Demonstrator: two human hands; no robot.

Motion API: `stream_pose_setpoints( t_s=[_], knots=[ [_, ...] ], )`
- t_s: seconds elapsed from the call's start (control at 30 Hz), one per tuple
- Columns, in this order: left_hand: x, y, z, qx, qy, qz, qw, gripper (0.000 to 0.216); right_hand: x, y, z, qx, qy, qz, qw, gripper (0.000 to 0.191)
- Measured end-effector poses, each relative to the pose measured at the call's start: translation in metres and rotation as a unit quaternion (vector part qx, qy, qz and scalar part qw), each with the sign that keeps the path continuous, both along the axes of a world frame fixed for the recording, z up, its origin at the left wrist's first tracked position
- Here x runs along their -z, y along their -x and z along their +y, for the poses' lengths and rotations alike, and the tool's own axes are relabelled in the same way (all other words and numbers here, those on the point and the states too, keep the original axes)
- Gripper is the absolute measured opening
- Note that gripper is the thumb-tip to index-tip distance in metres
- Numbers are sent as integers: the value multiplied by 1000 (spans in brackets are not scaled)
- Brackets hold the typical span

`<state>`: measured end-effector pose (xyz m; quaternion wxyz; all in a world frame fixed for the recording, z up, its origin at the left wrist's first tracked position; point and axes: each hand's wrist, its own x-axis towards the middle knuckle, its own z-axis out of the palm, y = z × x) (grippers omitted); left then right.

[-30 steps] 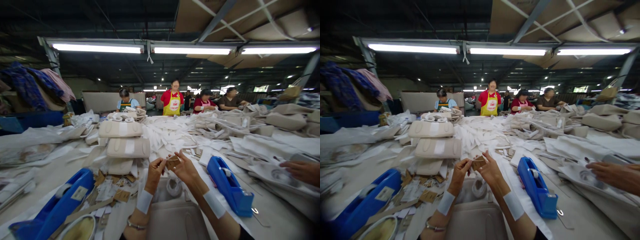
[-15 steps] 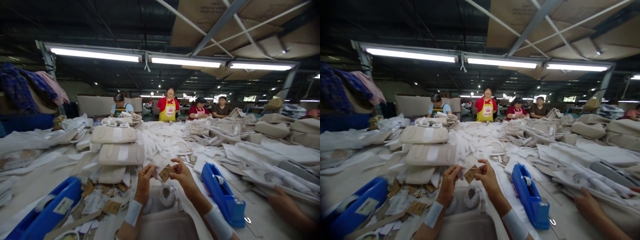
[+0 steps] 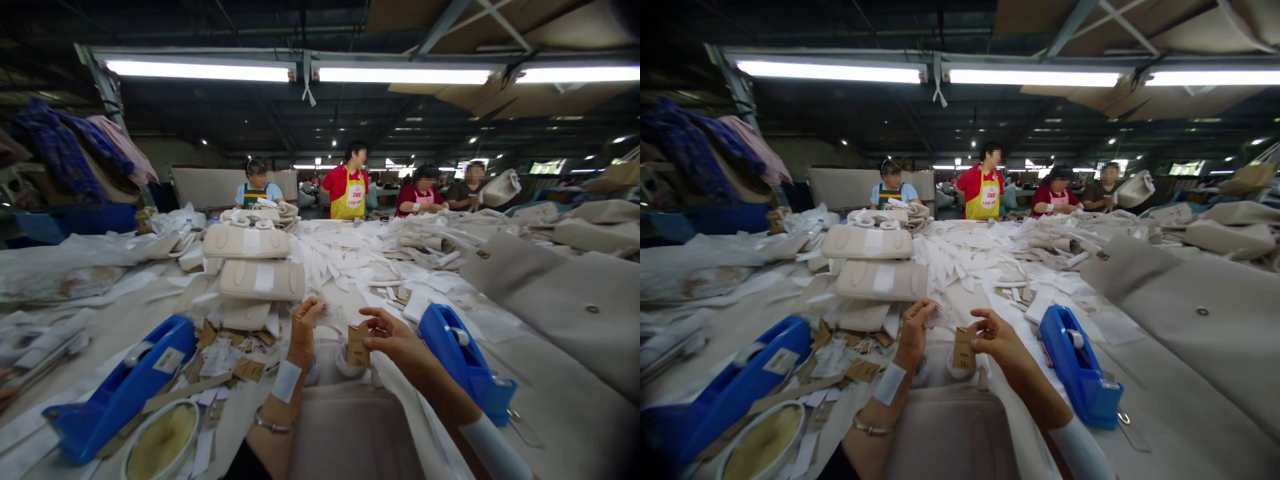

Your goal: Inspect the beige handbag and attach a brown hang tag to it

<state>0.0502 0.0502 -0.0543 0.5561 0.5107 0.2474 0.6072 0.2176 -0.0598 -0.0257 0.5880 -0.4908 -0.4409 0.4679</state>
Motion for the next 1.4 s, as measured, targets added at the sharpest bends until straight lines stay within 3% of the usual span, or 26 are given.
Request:
stream_pose_setpoints(
  t_s=[0.2, 0.33, 0.5, 0.8, 1.07, 1.4],
  knots=[
    [-2, 4, 1, -28, -24, -9, 999, 10, -22, 0, -4, 44, -49, -17, 998, 55],
    [-2, 4, 3, 19, 15, -73, 997, 16, -26, 6, -4, 39, -52, -15, 998, 56],
    [-5, 4, 5, 131, 83, -169, 973, 28, -19, 14, 3, 22, -44, -41, 998, 58],
    [-9, 11, 5, 212, 93, -214, 949, 29, -2, 28, 23, -5, -67, -69, 995, 65],
    [-10, 14, 2, 249, 72, -200, 945, 26, -9, 36, 36, -107, -58, -33, 992, 93],
    [-7, 17, 6, 226, 54, -210, 950, 25, 9, 41, 51, -86, -66, 24, 994, 75]
  ],
)
